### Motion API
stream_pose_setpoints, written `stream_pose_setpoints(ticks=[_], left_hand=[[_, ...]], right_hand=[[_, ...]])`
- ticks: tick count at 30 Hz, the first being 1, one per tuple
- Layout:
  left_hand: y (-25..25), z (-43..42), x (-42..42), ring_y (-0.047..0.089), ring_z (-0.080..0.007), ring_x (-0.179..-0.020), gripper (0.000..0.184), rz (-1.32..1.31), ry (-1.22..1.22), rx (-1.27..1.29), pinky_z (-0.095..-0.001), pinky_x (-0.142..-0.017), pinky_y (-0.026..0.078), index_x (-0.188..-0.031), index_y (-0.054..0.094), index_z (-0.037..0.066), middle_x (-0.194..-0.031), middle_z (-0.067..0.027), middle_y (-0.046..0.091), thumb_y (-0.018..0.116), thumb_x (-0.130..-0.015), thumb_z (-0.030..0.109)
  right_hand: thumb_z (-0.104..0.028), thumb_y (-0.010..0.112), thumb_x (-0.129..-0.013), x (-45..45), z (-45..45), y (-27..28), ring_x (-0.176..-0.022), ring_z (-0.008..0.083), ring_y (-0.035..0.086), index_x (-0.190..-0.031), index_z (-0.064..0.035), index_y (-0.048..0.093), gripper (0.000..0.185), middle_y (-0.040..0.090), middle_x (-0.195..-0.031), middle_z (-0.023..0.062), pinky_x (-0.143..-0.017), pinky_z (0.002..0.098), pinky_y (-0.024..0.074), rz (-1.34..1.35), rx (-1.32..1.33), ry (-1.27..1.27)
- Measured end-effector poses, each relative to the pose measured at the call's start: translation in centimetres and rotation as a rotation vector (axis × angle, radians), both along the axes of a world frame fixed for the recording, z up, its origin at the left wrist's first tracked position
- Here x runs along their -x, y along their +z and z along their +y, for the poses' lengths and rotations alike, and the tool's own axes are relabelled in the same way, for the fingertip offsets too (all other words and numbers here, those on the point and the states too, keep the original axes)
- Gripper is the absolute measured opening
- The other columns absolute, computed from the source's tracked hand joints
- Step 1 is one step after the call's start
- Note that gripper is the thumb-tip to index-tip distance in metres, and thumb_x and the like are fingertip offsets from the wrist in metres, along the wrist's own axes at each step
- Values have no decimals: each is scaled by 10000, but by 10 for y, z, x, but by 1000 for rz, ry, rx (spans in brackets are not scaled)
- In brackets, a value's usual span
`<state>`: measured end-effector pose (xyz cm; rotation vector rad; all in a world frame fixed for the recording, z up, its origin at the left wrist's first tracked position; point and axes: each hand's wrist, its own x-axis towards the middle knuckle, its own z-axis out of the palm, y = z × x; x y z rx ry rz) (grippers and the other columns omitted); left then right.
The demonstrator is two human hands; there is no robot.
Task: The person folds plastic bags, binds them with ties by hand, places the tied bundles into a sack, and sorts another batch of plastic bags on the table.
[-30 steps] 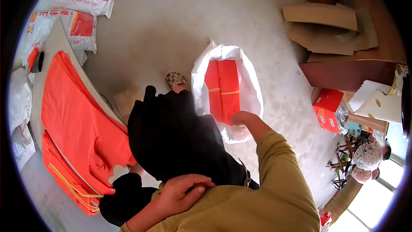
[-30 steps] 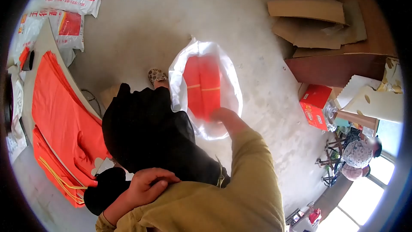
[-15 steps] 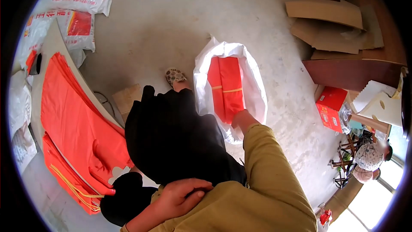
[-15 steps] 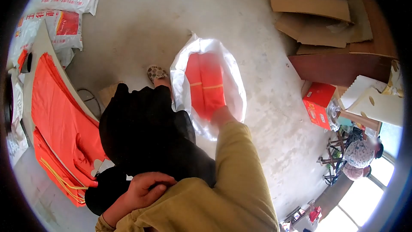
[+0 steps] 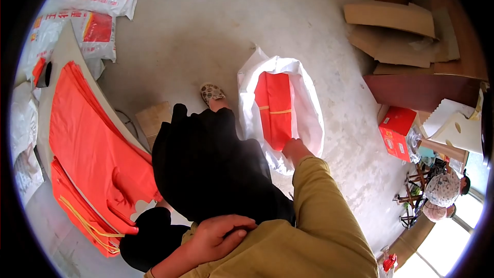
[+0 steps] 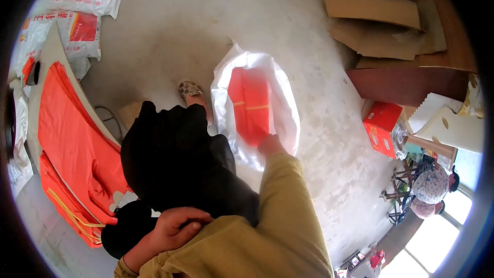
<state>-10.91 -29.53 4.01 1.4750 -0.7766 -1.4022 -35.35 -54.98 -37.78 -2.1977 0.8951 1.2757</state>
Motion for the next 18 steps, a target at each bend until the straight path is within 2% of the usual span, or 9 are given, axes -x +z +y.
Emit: stream_pose_setpoints(ticks=[5, 8, 10, 12, 14, 18], left_hand=[[1, -2, 1, 714, -256, -935, 242, -23, -12, -7, -314, -811, 565, -1160, 674, 37, -1045, -107, 724, 652, -918, 40], [2, -2, 0, 714, -255, -934, 245, -12, -30, -24, -313, -813, 565, -1165, 674, 40, -1047, -107, 724, 651, -922, 48], [1, -1, 0, 714, -255, -931, 247, -4, -32, -29, -312, -812, 565, -1169, 672, 41, -1047, -108, 723, 650, -923, 52], [0, -2, 0, 714, -253, -928, 249, -3, -31, -20, -312, -810, 565, -1173, 670, 41, -1046, -108, 723, 650, -925, 55], [0, 0, 0, 714, -251, -925, 250, 1, -23, -28, -311, -806, 565, -1174, 669, 42, -1045, -107, 723, 649, -925, 54], [1, -1, 1, 713, -248, -925, 248, 27, -17, -41, -309, -801, 563, -1173, 668, 43, -1046, -105, 723, 650, -926, 53]], right_hand=[[-269, 643, -892, -27, 0, 9, -975, 284, 689, -1145, -67, 693, 328, 712, -1070, 146, -846, 358, 532, -67, -9, -201], [-271, 642, -895, -48, 2, 4, -973, 283, 690, -1155, -61, 688, 338, 711, -1069, 150, -848, 358, 533, -200, -46, -351], [-193, 595, -903, -33, -3, -25, -986, 315, 691, -1035, -70, 720, 220, 717, -1073, 152, -830, 393, 541, -360, -157, -217], [-161, 561, -913, -27, 2, -34, -986, 337, 692, -992, -74, 733, 208, 720, -1073, 155, -822, 420, 547, -377, -175, -182], [-174, 543, -926, -34, 7, -30, -974, 348, 694, -1026, -72, 726, 232, 720, -1070, 159, -823, 439, 548, -252, -97, -237], [-174, 492, -949, -36, 6, -51, -1003, 360, 682, -1146, -80, 688, 294, 707, -1086, 168, -869, 437, 539, -295, -26, -212]])
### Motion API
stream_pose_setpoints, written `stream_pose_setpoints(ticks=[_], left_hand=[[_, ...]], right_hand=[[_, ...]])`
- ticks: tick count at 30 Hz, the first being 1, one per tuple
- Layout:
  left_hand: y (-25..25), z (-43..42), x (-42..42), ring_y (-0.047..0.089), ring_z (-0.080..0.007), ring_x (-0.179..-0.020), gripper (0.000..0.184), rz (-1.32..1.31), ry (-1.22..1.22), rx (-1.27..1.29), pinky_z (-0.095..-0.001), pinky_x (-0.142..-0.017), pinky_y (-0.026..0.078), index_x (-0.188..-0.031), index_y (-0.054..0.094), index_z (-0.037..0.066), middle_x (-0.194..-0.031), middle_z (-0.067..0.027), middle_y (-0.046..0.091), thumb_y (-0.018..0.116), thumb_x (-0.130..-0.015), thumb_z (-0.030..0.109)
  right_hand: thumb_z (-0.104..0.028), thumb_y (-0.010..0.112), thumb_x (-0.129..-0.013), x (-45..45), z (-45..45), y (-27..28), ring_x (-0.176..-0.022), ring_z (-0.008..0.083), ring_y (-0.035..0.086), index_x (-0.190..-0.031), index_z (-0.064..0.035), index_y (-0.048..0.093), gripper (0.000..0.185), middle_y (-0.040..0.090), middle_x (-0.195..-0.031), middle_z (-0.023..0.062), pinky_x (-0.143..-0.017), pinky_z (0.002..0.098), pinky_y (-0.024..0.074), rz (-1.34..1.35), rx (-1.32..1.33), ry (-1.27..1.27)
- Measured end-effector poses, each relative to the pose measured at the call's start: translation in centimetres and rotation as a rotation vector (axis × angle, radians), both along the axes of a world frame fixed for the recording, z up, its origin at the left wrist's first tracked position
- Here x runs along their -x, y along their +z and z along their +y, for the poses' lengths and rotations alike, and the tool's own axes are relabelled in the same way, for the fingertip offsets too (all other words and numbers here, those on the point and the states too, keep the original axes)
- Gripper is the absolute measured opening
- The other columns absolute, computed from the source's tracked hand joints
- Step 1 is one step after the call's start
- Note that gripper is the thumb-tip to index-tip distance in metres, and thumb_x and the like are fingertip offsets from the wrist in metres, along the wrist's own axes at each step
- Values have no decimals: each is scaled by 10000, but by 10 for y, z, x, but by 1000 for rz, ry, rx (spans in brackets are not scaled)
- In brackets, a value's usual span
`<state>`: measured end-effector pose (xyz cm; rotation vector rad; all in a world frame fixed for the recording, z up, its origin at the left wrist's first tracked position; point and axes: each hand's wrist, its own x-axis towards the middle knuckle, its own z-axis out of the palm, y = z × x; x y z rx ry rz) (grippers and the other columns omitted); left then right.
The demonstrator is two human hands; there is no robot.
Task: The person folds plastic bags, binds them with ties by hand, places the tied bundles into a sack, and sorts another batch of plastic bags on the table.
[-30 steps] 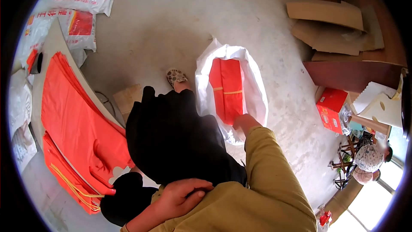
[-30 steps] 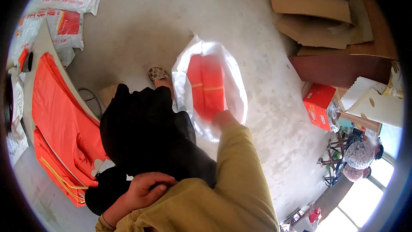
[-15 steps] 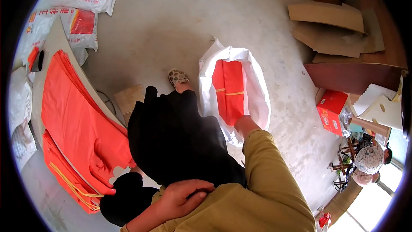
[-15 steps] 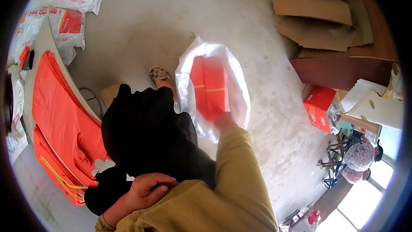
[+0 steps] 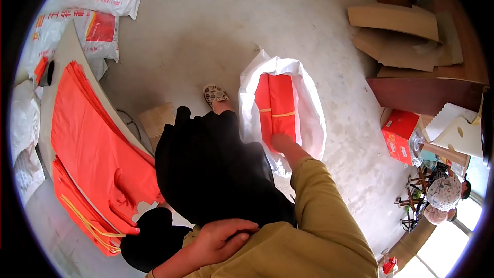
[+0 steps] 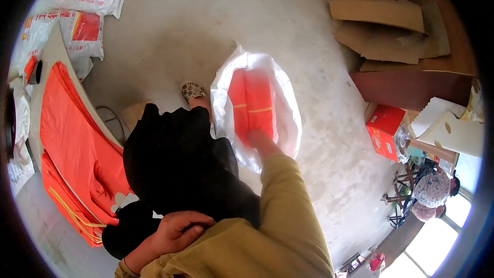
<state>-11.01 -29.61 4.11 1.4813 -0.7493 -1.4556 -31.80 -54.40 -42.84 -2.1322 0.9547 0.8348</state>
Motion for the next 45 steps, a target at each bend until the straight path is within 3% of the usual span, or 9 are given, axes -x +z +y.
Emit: stream_pose_setpoints(ticks=[5, 11, 14, 17, 29, 32, 36, 39, 45], left_hand=[[1, -1, 0, 712, -248, -933, 248, -40, -11, 16, -309, -807, 562, -1175, 667, 42, -1049, -107, 721, 651, -928, 55], [3, -2, -2, 710, -279, -929, 245, -7, -5, -9, -342, -807, 557, -1161, 670, 22, -1029, -132, 717, 628, -919, 23], [4, -3, -4, 709, -280, -933, 242, -26, -23, -15, -341, -808, 557, -1163, 671, 27, -1034, -129, 716, 630, -924, 32], [4, -2, -5, 709, -276, -934, 248, -48, -33, -6, -338, -807, 557, -1168, 670, 33, -1038, -125, 715, 631, -924, 34], [-3, 5, 6, 724, -245, -915, 238, -55, 70, 96, -315, -800, 567, -1157, 658, 21, -1010, -103, 733, 625, -922, 11], [-5, 8, 15, 733, -226, -906, 221, -45, 126, 110, -301, -785, 574, -1142, 655, 4, -996, -103, 737, 623, -924, -1], [-10, 15, 30, 739, -213, -917, 200, 2, 193, 92, -300, -774, 582, -1128, 646, -19, -986, -117, 735, 602, -933, -21], [-15, 22, 38, 739, -233, -912, 193, -88, 217, 128, -300, -748, 583, -1095, 660, -7, -995, -127, 731, 617, -908, -28], [16, 16, 8, 698, -243, -1014, 221, -1235, 69, 575, -391, -870, 525, -1041, 712, 97, -1076, -82, 721, 642, -832, 75]], right_hand=[[-160, 458, -955, -21, -12, -10, -1141, 353, 620, -1181, -86, 669, 318, 645, -1219, 166, -958, 435, 509, -292, 367, -76], [-116, 464, -944, -77, -41, 58, -1265, 355, 533, -1283, -85, 614, 372, 560, -1367, 156, -1055, 428, 456, -186, 208, -342], [-66, 482, -921, -77, -46, 5, -1331, 355, 478, -1385, -72, 541, 468, 444, -1505, 160, -1127, 409, 401, -403, 289, -191], [-32, 485, -907, -101, -56, 46, -1388, 367, 411, -1436, -47, 487, 529, 320, -1592, 168, -1179, 404, 339, -120, 212, 134], [-50, 533, -897, -116, -45, 76, -1346, 367, 460, -1377, -17, 541, 482, 519, -1429, 212, -1102, 437, 407, -254, 101, -235], [-71, 550, -892, -101, -33, 73, -1355, 351, 455, -1344, -7, 568, 457, 568, -1367, 210, -1105, 431, 398, -22, 27, 263], [-57, 545, -881, -57, -21, 44, -1366, 360, 444, -1307, 3, 596, 433, 548, -1386, 211, -1114, 413, 395, -218, 41, 215], [-54, 522, -889, -41, -17, 39, -1381, 364, 424, -1321, 7, 582, 440, 507, -1431, 213, -1137, 407, 375, -154, 195, 282], [-45, 493, -901, -44, -20, 20, -1436, 363, 342, -1440, 19, 435, 546, 370, -1543, 212, -1181, 418, 321, -276, 162, -23]])
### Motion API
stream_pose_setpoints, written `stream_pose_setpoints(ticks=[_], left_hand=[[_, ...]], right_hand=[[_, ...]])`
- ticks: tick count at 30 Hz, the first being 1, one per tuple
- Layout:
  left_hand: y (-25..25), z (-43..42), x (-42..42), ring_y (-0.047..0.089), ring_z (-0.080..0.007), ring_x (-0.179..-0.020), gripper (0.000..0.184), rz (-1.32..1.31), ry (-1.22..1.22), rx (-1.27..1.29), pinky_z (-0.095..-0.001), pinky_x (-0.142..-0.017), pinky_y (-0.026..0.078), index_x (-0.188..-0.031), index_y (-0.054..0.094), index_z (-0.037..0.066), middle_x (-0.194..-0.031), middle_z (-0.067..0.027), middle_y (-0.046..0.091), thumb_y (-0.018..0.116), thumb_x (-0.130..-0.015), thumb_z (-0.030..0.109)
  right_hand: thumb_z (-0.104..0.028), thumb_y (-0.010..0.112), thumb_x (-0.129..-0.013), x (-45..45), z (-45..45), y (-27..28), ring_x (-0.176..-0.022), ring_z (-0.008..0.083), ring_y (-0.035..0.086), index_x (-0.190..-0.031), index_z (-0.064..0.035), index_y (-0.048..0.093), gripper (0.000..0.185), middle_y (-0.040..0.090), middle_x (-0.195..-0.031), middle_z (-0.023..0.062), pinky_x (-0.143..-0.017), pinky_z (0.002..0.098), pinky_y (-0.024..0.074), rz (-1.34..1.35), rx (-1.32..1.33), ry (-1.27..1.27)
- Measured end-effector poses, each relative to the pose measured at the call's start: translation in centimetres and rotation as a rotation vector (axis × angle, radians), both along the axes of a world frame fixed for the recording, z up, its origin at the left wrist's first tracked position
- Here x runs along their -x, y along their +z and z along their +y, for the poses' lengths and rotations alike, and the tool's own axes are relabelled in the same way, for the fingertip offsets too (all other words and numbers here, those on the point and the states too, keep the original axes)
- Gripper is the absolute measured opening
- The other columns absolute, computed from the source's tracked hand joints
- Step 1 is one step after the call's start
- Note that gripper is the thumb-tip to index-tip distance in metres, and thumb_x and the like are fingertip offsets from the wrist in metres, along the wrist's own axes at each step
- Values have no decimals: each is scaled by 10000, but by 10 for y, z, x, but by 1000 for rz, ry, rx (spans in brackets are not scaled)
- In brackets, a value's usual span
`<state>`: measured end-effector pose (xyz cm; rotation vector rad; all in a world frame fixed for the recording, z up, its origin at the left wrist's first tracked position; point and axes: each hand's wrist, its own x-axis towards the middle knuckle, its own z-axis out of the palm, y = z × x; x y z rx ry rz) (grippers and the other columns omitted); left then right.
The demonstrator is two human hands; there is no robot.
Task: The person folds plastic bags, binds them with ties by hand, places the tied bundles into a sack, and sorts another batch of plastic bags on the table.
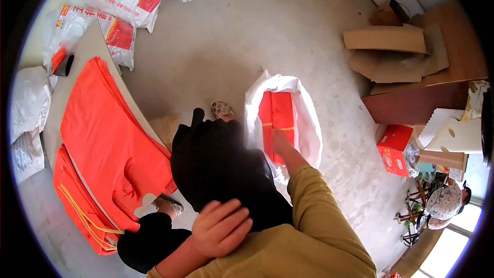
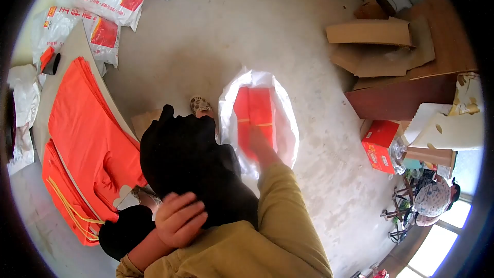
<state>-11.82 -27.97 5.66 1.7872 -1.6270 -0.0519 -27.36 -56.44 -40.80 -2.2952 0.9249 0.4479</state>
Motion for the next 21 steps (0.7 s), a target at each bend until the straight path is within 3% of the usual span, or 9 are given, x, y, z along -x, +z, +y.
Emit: stream_pose_setpoints(ticks=[1, 3, 4, 6, 11, 14, 18, 20, 21], left_hand=[[-5, -3, -3, 657, -220, -1101, 221, -197, 81, -119, -445, -1044, 396, -1022, 725, 129, -1118, -44, 715, 654, -822, 191], [-24, -17, -6, 639, -213, -1133, 239, -162, 198, -283, -444, -1140, 267, -1007, 734, 145, -1146, -28, 710, 636, -817, 252], [-38, -10, -7, 642, -201, -1129, 254, -234, 162, -182, -423, -1157, 241, -994, 741, 155, -1140, -15, 715, 586, -822, 259], [-39, -14, -8, 641, -193, -1128, 253, -228, 155, -154, -417, -1156, 248, -978, 746, 163, -1128, -7, 720, 561, -822, 235], [-45, -12, -12, 638, -171, -1128, 243, -228, 132, -150, -410, -1162, 241, -957, 755, 188, -1112, 16, 729, 557, -827, 239], [-47, -11, -17, 626, -163, -1155, 239, -261, 108, -158, -416, -1182, 206, -977, 753, 207, -1126, 32, 725, 558, -854, 267], [-52, -11, -17, 604, -148, -1194, 246, -277, 86, -148, -415, -1199, 177, -1003, 751, 224, -1167, 50, 711, 535, -893, 263], [-51, -12, -18, 599, -140, -1204, 261, -283, 83, -138, -409, -1201, 177, -1012, 750, 232, -1167, 54, 709, 509, -911, 241], [-50, -12, -19, 599, -140, -1205, 258, -284, 83, -150, -409, -1201, 178, -1011, 750, 232, -1165, 54, 709, 512, -910, 243]], right_hand=[[-42, 491, -900, -7, -2, -6, -1444, 367, 326, -1453, 15, 415, 561, 347, -1557, 209, -1181, 423, 321, -23, 11, -15], [-42, 486, -903, -21, -9, -2, -1455, 373, 303, -1468, 6, 396, 574, 309, -1580, 196, -1174, 433, 332, 14, 91, 49], [-45, 484, -906, -36, -9, 32, -1458, 376, 296, -1470, -1, 398, 572, 294, -1590, 186, -1168, 437, 343, 73, 157, 131], [-53, 487, -911, -54, -20, 52, -1462, 375, 288, -1475, -10, 398, 573, 278, -1601, 167, -1152, 445, 369, 154, 249, 217], [-81, 514, -916, -72, -48, 20, -1465, 359, 288, -1488, -20, 388, 589, 273, -1612, 124, -1107, 448, 429, 158, 307, 264], [-79, 504, -916, -73, -65, -8, -1466, 350, 289, -1500, -34, 376, 599, 265, -1615, 127, -1103, 439, 440, 213, 265, 264], [-49, 507, -904, -97, -90, 25, -1458, 335, 312, -1516, -46, 352, 631, 259, -1617, 134, -1109, 433, 440, 176, 62, 200], [-40, 514, -899, -93, -106, -19, -1444, 340, 338, -1523, -44, 336, 649, 283, -1603, 156, -1120, 434, 431, 266, 238, 333], [-40, 515, -898, -98, -113, -37, -1437, 347, 348, -1515, -42, 350, 638, 301, -1592, 166, -1124, 438, 424, 285, 180, 272]])
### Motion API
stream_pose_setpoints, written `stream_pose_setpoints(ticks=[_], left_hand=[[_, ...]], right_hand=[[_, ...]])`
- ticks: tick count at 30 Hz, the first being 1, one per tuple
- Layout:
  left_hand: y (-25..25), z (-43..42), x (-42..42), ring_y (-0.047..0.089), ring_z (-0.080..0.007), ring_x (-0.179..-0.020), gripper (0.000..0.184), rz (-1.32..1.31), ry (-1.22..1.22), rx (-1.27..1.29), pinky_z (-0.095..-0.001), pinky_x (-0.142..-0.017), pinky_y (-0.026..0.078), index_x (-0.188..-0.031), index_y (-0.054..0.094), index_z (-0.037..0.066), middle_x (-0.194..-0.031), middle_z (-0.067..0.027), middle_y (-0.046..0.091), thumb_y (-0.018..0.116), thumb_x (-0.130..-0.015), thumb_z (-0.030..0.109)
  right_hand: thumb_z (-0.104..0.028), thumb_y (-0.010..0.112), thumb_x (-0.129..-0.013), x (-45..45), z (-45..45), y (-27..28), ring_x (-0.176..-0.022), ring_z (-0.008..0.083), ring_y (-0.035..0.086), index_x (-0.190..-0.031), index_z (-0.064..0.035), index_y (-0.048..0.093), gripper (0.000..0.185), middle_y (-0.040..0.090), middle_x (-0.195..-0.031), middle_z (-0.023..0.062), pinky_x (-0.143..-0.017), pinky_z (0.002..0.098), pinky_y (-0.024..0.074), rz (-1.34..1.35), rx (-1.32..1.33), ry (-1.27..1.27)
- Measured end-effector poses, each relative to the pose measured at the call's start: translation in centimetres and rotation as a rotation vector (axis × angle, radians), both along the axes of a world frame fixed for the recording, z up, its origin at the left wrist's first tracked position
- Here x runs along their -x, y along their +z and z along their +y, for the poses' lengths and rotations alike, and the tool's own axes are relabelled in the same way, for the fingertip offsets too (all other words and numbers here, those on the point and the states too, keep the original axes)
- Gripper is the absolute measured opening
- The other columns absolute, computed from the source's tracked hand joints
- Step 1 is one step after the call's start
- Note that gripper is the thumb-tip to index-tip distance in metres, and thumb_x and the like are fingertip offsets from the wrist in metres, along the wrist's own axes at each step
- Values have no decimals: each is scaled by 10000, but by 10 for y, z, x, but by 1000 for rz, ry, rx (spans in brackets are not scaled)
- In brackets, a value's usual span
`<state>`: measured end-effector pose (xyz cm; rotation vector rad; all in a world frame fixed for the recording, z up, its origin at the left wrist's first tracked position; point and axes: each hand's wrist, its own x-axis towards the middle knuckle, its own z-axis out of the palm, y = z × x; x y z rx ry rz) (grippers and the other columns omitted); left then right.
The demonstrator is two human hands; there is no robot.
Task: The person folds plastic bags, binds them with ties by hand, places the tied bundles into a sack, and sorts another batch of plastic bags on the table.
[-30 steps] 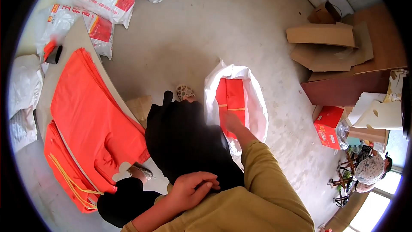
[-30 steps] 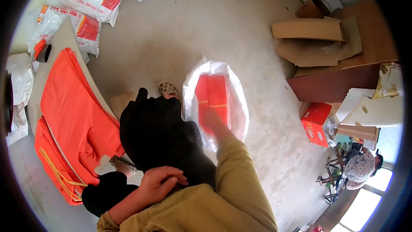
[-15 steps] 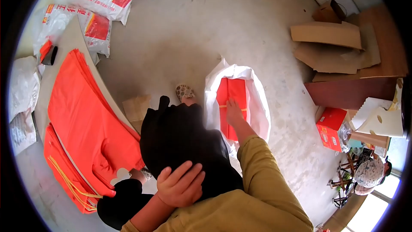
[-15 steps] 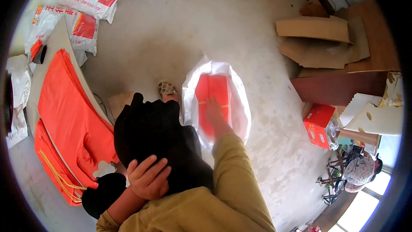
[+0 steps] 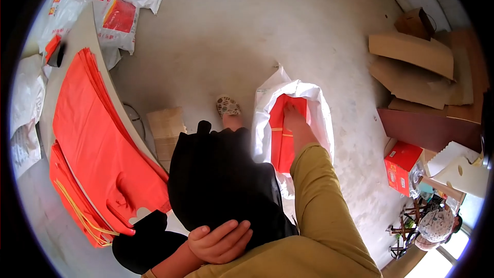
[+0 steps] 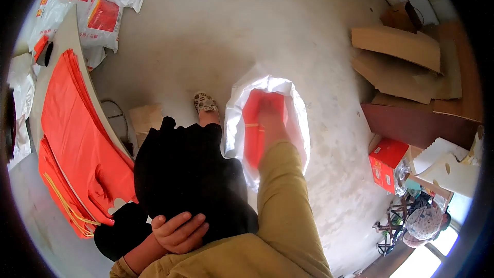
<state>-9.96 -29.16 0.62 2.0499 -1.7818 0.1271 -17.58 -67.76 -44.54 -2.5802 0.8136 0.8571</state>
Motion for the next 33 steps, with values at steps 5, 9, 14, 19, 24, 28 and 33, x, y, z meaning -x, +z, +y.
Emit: stream_pose_setpoints(ticks=[5, 9, 14, 19, 24, 28, 33], left_hand=[[5, 1, 1, 598, -139, -1208, 247, 26, 24, -12, -408, -1198, 190, -997, 750, 226, -1166, 53, 710, 528, -893, 259], [2, -1, 1, 613, -145, -1184, 255, 32, 47, 52, -407, -1196, 202, -984, 749, 216, -1149, 47, 716, 529, -863, 263], [1, 4, 7, 633, -154, -1147, 258, 51, 75, 73, -405, -1189, 219, -968, 751, 200, -1122, 37, 726, 530, -838, 232], [1, 5, 10, 633, -168, -1143, 250, 50, 92, 113, -404, -1174, 246, -961, 749, 151, -1126, -4, 728, 547, -823, 207], [-1, 9, 10, 623, -216, -1183, 275, 90, 62, 135, -433, -1150, 272, -1005, 747, 141, -1180, -39, 716, 566, -812, 215], [5, 13, 7, 619, -215, -1204, 284, 126, 47, 191, -416, -1102, 331, -1060, 727, 128, -1238, -46, 692, 607, -831, 245], [-5, 15, 13, 599, -244, -1225, 295, 195, 53, 305, -397, -991, 422, -1073, 721, 73, -1256, -88, 668, 661, -807, 186]], right_hand=[[-53, 507, -907, 0, -3, -7, -1413, 366, 389, -1468, -26, 431, 566, 372, -1549, 203, -1141, 456, 382, -322, -45, -184], [-62, 505, -898, 21, 70, 51, -1413, 370, 389, -1434, -19, 482, 538, 376, -1544, 210, -1154, 466, 348, -380, 17, -207], [-108, 470, -923, 81, 140, 20, -1457, 369, 317, -1465, -14, 450, 550, 351, -1561, 205, -1182, 444, 301, -475, -464, -485], [-163, 477, -958, 57, 142, 42, -1361, 367, 420, -1408, -9, 500, 476, 449, -1455, 206, -1113, 432, 366, -320, -165, 25], [-203, 512, -958, 53, 143, 78, -1259, 366, 506, -1340, -23, 555, 424, 537, -1333, 206, -1041, 430, 420, 18, -223, 168], [-235, 541, -959, 76, 145, 117, -1177, 365, 574, -1285, -34, 599, 388, 607, -1236, 206, -984, 429, 463, 126, -260, 262], [-274, 576, -959, 88, 133, 174, -1075, 365, 660, -1217, -48, 655, 352, 695, -1114, 207, -912, 428, 517, 47, -361, 126]])
